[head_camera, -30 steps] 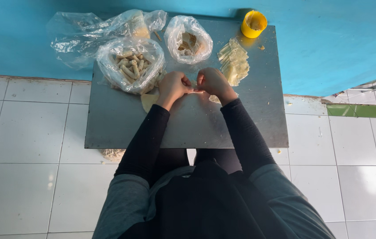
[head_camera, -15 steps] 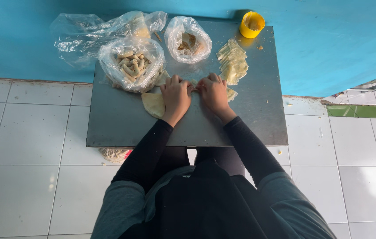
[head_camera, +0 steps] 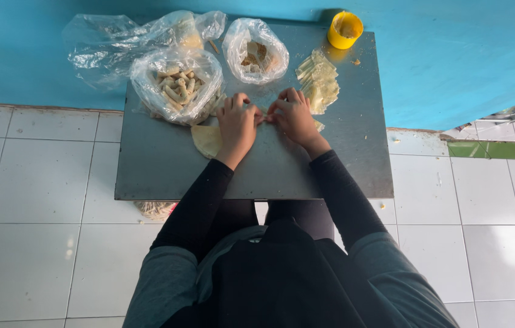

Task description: The person sits at a small metal table and folds triangular pastry wrappers around a spoonful of filling taken from a plastic bag, pinching the edges closed by hand. Each finished folded pastry is placed onto a growing stack of folded pieces on the table.

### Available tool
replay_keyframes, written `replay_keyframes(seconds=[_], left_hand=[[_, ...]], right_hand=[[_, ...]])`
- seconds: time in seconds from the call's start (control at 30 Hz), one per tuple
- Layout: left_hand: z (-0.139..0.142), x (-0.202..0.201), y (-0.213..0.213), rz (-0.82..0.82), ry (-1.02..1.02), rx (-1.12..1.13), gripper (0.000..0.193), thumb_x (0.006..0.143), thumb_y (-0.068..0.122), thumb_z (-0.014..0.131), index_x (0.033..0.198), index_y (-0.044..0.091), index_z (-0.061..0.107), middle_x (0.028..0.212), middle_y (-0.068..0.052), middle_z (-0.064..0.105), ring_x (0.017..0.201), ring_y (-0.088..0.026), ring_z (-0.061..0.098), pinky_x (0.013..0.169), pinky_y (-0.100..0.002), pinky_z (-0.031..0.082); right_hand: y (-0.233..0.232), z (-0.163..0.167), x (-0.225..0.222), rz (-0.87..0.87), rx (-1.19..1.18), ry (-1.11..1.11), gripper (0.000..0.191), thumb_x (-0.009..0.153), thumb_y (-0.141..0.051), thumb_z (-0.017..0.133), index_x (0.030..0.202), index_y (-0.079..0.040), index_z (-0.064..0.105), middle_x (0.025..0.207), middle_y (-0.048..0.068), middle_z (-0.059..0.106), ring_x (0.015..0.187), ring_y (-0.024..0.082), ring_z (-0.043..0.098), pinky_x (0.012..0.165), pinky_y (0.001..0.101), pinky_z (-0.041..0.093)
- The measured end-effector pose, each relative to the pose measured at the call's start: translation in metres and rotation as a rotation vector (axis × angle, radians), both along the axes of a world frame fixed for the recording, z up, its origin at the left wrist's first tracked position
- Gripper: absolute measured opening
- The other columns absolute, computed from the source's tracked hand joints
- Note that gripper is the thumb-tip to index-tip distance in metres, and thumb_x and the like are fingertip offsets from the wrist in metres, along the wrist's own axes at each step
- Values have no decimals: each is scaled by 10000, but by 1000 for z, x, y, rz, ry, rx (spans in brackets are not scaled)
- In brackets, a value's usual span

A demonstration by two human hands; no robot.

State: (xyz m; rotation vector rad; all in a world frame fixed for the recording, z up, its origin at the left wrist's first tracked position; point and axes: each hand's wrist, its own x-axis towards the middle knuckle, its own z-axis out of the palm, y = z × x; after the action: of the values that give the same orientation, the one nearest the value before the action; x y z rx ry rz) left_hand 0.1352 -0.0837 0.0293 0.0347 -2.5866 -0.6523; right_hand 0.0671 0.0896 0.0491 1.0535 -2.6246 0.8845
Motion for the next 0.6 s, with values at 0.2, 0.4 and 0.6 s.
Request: replay_keyframes(seconds=[0.2, 0.4, 0.6], left_hand=[[-6, -47, 10, 179, -80, 107, 153, 849, 240, 776, 893, 142, 668, 1143, -81, 532, 1156, -331, 478, 911, -502, 362], [-1, -66, 10, 312, 22, 50, 293, 877, 289, 723, 1041, 93, 582, 1181, -119, 503, 1105, -341, 490, 866, -494, 383], [7, -66, -3, 245, 12, -103, 263, 972, 349, 711, 1029, 101, 647, 1107, -103, 584, 1058, -316, 552, 878, -482, 390]], right_hand=[[-22, -10, -27, -320, -15, -106, 194, 806, -291, 823, 895, -129, 766, 1071, 108, 551, 1104, 315, 500, 962, 449, 366], [-51, -8, -29, -467, 44, 109, 235, 887, -328, 749, 959, -107, 712, 1123, 131, 533, 1122, 332, 483, 927, 472, 345], [-58, -3, -32, -465, 15, 128, 146, 933, -258, 720, 964, -115, 721, 1073, 130, 568, 1050, 329, 516, 877, 488, 368]])
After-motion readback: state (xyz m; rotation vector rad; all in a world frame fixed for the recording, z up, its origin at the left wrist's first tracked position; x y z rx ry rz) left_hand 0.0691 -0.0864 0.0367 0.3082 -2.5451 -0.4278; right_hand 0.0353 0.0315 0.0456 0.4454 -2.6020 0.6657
